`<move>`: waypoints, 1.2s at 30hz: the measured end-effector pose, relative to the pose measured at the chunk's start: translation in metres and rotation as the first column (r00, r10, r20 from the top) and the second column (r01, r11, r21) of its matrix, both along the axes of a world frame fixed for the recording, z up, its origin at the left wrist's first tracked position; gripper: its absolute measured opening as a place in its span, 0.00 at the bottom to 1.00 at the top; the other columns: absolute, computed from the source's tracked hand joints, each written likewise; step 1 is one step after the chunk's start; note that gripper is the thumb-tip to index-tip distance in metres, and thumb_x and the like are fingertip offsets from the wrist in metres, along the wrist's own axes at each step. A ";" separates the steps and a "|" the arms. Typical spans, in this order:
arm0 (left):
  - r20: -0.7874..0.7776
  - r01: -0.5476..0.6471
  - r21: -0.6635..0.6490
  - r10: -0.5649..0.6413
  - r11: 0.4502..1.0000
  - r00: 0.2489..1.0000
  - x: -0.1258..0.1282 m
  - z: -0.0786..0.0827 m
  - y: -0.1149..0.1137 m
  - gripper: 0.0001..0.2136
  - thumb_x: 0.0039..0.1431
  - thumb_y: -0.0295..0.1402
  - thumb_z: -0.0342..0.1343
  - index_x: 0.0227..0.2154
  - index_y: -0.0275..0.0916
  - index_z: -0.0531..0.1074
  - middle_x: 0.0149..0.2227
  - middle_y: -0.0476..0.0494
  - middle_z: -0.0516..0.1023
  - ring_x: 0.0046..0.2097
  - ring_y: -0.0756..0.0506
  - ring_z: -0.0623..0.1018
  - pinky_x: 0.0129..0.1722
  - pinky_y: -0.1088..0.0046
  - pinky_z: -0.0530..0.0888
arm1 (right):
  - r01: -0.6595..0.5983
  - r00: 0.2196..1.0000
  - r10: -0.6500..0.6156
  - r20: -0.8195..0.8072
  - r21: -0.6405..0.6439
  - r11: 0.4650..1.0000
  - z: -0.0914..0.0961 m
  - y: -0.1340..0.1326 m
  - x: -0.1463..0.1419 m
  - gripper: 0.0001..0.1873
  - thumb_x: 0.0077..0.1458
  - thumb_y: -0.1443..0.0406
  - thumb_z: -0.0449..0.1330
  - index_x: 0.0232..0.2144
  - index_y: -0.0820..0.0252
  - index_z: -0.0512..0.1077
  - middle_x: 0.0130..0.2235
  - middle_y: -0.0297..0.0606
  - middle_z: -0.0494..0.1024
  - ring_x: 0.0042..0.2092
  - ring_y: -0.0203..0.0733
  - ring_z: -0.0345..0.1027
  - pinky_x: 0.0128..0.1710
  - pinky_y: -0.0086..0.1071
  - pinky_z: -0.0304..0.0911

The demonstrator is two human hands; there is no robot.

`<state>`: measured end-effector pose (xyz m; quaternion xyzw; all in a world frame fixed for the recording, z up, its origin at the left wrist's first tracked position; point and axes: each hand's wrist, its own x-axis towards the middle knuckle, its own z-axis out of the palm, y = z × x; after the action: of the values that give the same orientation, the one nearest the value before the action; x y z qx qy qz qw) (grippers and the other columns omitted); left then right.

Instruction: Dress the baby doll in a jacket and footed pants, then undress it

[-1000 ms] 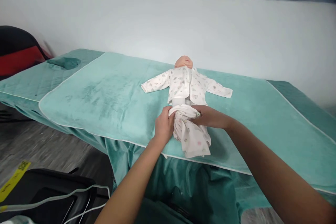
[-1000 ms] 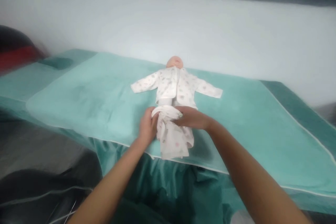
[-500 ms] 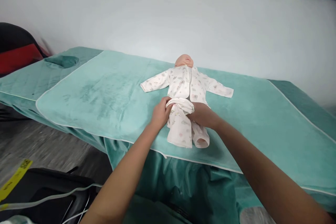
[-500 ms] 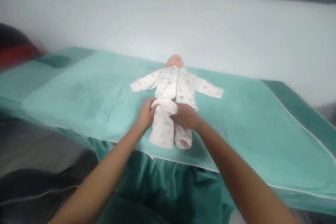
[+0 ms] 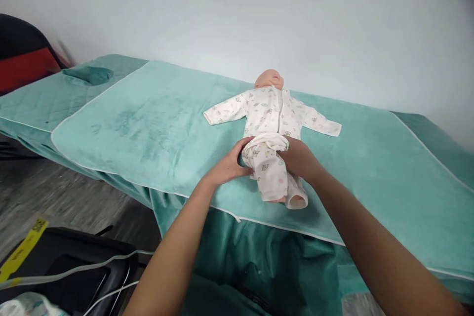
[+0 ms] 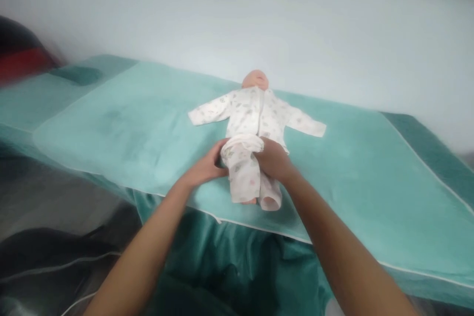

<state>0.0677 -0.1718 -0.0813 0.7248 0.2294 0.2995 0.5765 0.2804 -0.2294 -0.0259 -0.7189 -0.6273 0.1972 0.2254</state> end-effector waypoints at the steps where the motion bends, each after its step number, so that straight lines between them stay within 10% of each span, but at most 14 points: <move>1: -0.010 0.011 0.005 -0.011 1.000 1.000 -0.001 0.001 0.000 0.43 0.47 0.31 0.66 0.66 0.44 0.54 0.68 0.40 0.58 0.68 0.37 0.60 0.69 0.61 0.56 | -0.006 1.000 0.006 -0.008 -0.011 1.000 0.001 0.000 0.000 0.14 0.55 0.55 0.58 0.39 0.55 0.75 0.46 0.42 0.80 0.46 0.54 0.73 0.45 0.43 0.66; 10: 0.027 0.002 -0.152 0.002 0.988 1.000 -0.001 0.000 0.002 0.23 0.46 0.29 0.64 0.47 0.37 0.70 0.49 0.41 0.76 0.52 0.41 0.75 0.55 0.63 0.70 | -0.157 0.975 0.156 -0.159 0.010 0.988 0.002 -0.010 0.015 0.19 0.57 0.50 0.60 0.43 0.55 0.74 0.49 0.42 0.78 0.49 0.55 0.71 0.48 0.43 0.65; 16: 0.065 0.081 -0.006 -0.081 0.997 0.995 -0.014 0.003 -0.018 0.06 0.48 0.27 0.56 0.31 0.38 0.72 0.45 0.43 0.75 0.49 0.41 0.74 0.53 0.65 0.69 | -0.513 0.816 0.453 -0.359 -0.089 0.854 0.020 -0.032 0.030 0.18 0.57 0.51 0.62 0.42 0.57 0.75 0.46 0.41 0.78 0.48 0.52 0.71 0.47 0.40 0.65; 27: -0.065 0.071 -0.130 -0.080 0.989 0.995 -0.025 0.023 -0.067 0.23 0.46 0.34 0.68 0.46 0.39 0.72 0.48 0.43 0.74 0.51 0.41 0.73 0.51 0.67 0.69 | -0.636 0.763 0.537 -0.358 -0.275 0.721 0.035 -0.029 0.046 0.26 0.53 0.52 0.65 0.52 0.53 0.76 0.56 0.43 0.74 0.59 0.58 0.65 0.57 0.46 0.62; 32: 0.173 0.101 -0.485 -0.018 0.869 0.985 -0.015 0.014 -0.073 0.25 0.42 0.39 0.71 0.43 0.38 0.72 0.40 0.45 0.76 0.42 0.45 0.75 0.43 0.70 0.72 | -0.663 0.731 0.533 -0.426 -0.258 0.703 0.035 -0.027 0.055 0.26 0.49 0.53 0.68 0.50 0.53 0.79 0.55 0.41 0.77 0.60 0.58 0.65 0.58 0.45 0.62; 36: 0.174 0.141 -0.516 -0.058 0.845 0.983 -0.011 0.016 -0.074 0.19 0.45 0.39 0.70 0.39 0.38 0.73 0.37 0.47 0.77 0.39 0.47 0.75 0.40 0.72 0.71 | -0.706 0.707 0.555 -0.437 -0.397 0.586 0.050 -0.024 0.041 0.21 0.50 0.55 0.67 0.48 0.51 0.80 0.51 0.36 0.79 0.56 0.53 0.69 0.56 0.41 0.65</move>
<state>0.0566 -0.2458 -0.0656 0.5254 0.2200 0.2494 0.7832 0.3210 -0.2537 0.0245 -0.4449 -0.7242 0.5267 0.0107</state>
